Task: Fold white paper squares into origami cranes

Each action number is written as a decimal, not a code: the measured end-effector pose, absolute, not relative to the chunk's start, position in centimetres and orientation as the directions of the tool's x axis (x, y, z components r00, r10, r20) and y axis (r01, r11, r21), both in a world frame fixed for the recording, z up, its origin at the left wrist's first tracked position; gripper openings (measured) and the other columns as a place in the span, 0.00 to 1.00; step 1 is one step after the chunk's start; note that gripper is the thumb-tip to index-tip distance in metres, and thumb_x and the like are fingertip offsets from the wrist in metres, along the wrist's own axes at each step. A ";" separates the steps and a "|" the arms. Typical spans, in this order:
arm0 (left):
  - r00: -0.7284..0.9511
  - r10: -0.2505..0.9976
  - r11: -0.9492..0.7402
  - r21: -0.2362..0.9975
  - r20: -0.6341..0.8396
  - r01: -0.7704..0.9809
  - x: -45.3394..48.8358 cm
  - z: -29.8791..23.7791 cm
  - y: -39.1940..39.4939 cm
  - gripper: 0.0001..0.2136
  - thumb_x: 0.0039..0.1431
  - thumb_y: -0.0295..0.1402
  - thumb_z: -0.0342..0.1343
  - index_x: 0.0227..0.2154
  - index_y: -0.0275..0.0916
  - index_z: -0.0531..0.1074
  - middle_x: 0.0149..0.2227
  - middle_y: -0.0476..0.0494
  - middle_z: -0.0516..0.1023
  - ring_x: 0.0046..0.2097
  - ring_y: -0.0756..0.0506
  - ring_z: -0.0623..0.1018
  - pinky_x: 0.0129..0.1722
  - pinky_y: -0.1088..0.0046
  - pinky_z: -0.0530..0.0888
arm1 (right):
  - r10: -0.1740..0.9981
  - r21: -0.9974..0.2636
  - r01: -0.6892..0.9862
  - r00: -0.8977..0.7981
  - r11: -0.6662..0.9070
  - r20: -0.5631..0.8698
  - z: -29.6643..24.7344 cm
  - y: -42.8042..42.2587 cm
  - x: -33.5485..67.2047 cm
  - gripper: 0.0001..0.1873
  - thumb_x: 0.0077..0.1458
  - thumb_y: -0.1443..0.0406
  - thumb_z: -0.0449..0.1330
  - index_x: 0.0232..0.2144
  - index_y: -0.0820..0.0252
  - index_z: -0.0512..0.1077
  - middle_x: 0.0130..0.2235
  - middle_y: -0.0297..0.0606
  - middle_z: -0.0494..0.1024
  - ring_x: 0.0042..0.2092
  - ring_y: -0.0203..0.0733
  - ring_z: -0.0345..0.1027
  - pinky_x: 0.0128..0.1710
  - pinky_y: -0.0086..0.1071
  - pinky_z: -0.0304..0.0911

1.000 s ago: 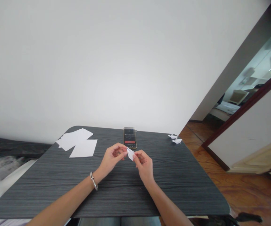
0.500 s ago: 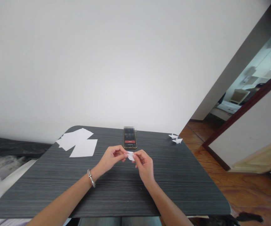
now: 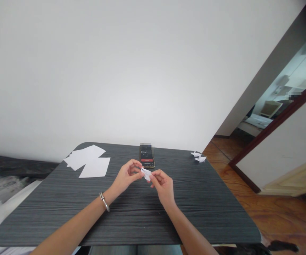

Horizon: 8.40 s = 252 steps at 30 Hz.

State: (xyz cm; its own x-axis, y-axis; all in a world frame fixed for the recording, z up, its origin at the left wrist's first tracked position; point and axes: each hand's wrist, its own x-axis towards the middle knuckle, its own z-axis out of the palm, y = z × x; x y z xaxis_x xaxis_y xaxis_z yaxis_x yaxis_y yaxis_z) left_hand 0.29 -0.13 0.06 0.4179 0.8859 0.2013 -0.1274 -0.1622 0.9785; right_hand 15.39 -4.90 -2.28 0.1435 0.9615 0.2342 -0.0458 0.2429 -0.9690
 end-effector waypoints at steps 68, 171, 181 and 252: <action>0.401 0.900 -0.145 0.985 0.170 -0.091 1.7 -0.7 -0.7 0.06 0.45 0.30 0.59 0.20 0.32 0.72 0.20 0.50 0.70 0.24 0.52 0.67 0.25 0.78 0.64 | 0.971 -0.966 -0.101 0.010 0.240 0.240 -1.7 -4.5 16.1 0.05 0.43 0.65 0.62 0.20 0.61 0.72 0.22 0.30 0.66 0.24 0.32 0.58 0.24 0.26 0.53; 0.709 0.704 -0.066 0.993 -0.026 0.102 0.8 -0.4 -0.5 0.14 0.49 0.40 0.56 0.21 0.33 0.65 0.20 0.53 0.65 0.21 0.55 0.62 0.21 0.80 0.60 | 0.975 -0.973 -0.059 0.028 0.221 0.220 -2.1 -4.4 16.1 0.10 0.51 0.62 0.55 0.21 0.61 0.66 0.16 0.25 0.59 0.18 0.29 0.48 0.18 0.25 0.45; 0.729 0.683 -0.060 0.993 -0.035 0.104 0.8 -0.1 -0.7 0.12 0.49 0.38 0.56 0.21 0.32 0.66 0.19 0.53 0.65 0.21 0.55 0.62 0.21 0.80 0.60 | 0.946 -0.933 0.184 0.049 0.308 0.322 -1.9 -4.6 16.5 0.11 0.51 0.62 0.55 0.20 0.60 0.66 0.19 0.29 0.62 0.22 0.32 0.54 0.21 0.26 0.51; 0.636 0.760 -0.432 0.834 0.131 0.344 0.7 -0.5 -0.8 0.15 0.54 0.41 0.49 0.23 0.33 0.69 0.21 0.52 0.64 0.23 0.54 0.60 0.22 0.80 0.57 | 0.996 -0.993 -0.072 0.006 0.093 0.093 -3.1 -3.9 16.1 0.08 0.46 0.63 0.58 0.21 0.63 0.67 0.18 0.30 0.70 0.17 0.29 0.59 0.14 0.22 0.56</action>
